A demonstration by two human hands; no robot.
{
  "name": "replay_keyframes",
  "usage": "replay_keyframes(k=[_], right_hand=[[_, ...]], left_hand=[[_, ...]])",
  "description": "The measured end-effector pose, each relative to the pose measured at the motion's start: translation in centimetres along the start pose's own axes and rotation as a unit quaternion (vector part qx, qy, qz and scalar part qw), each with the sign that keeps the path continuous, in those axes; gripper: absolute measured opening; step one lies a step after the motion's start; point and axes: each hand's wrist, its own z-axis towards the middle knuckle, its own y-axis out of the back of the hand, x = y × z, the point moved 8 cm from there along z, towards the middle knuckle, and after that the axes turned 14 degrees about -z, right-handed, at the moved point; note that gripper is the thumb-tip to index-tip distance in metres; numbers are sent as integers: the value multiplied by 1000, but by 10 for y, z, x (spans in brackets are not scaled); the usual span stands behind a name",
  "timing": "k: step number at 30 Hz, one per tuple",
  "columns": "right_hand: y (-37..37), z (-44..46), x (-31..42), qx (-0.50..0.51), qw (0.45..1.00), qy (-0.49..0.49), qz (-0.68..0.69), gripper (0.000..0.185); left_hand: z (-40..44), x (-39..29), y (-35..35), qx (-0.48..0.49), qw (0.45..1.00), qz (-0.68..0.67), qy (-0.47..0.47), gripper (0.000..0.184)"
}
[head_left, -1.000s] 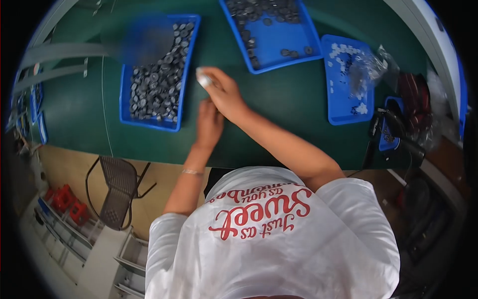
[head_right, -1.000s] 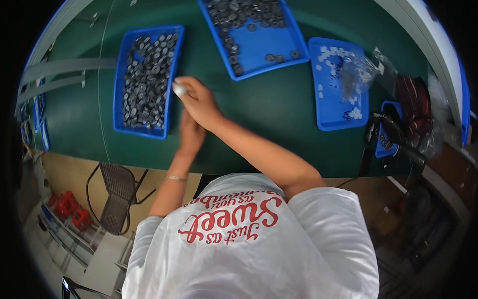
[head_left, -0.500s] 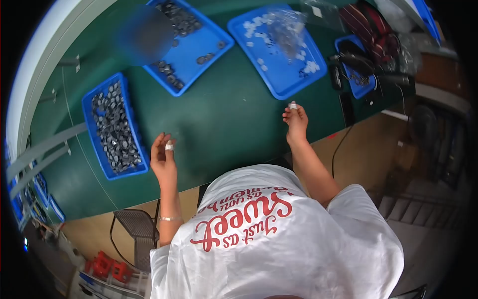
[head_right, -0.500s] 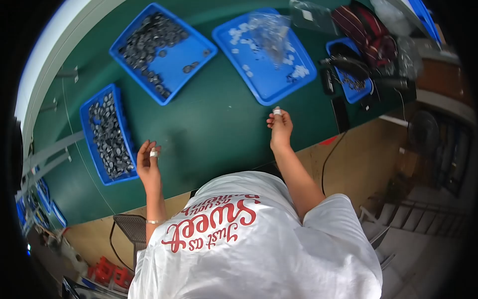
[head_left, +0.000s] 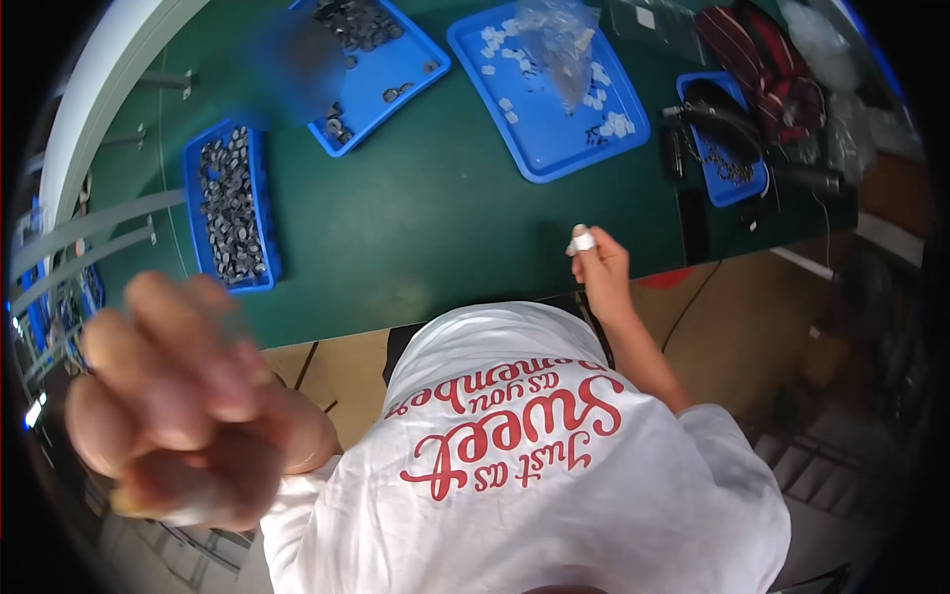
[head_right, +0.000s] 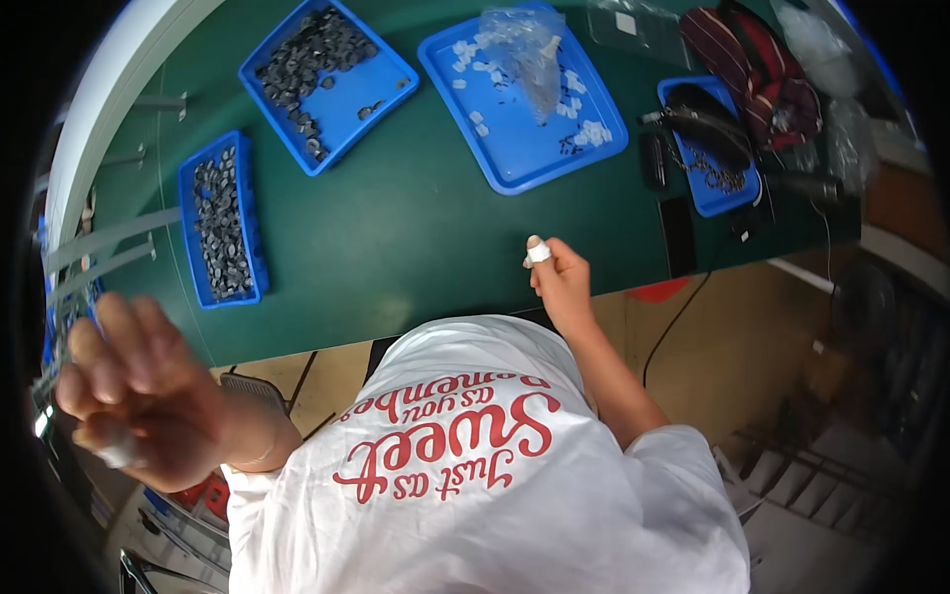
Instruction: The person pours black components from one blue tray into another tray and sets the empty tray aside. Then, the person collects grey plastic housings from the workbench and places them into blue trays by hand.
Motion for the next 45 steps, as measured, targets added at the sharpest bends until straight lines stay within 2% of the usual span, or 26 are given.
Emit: replay_keyframes(k=[1, 3, 4, 5, 6, 7, 8, 9, 13, 14, 15, 18, 20, 30, 37, 42, 43, 45], right_hand=[[8, -1, 33, -17, 996, 74, 45, 21], [35, -16, 119, -55, 958, 267, 88, 7], [49, -31, 170, -82, 915, 381, 105, 12], [63, -46, 214, -104, 892, 417, 139, 24], [78, -65, 252, -126, 846, 495, 154, 51], [85, -93, 295, -159, 776, 587, 168, 77], [83, -115, 328, -14, 716, 662, 222, 74], [78, -118, 335, -6, 699, 676, 236, 74], [71, -139, 364, 33, 639, 726, 252, 73], [63, -155, 365, 40, 625, 735, 258, 73], [68, -167, 359, 49, 615, 742, 262, 72], [58, -176, 365, 53, 589, 763, 262, 71], [54, -182, 363, 57, 585, 769, 251, 71], [-64, -242, 374, 74, 573, 792, 195, 67], [-98, -278, 382, 47, 567, 812, 126, 65], [-116, -303, 386, -19, 586, 808, 55, 63], [-107, -301, 380, -46, 600, 798, 35, 63], [-163, -311, 390, -118, 640, 759, -13, 62]], left_hand=[[-1, 2, -9, -6, 1000, 12, -10, 32], [1, 1, -26, 14, 998, 60, -31, 49], [8, -8, -37, 78, 993, 85, -2, 59], [8, -18, -41, 74, 992, 102, -15, 59], [15, -22, -48, 63, 989, 128, -40, 59], [1, -57, -42, 50, 985, 154, -65, 59], [-6, -78, -45, 38, 979, 181, -91, 59], [10, -53, -79, 36, 971, 205, -119, 59], [7, -113, -102, 13, 925, 296, -236, 59], [-23, -133, -123, 8, 911, 318, -262, 59], [12, -141, -107, -1, 897, 339, -285, 58], [-10, -190, -109, -15, 859, 377, -346, 58], [-29, -215, -106, -35, 840, 391, -376, 58], [-128, -342, -65, -140, 722, 452, -505, 57], [-172, -367, -74, -199, 650, 446, -582, 56], [-163, -365, -73, -227, 639, 413, -608, 56], [-157, -369, -63, -228, 652, 401, -602, 56], [-147, -353, -61, -221, 698, 369, -572, 56]])
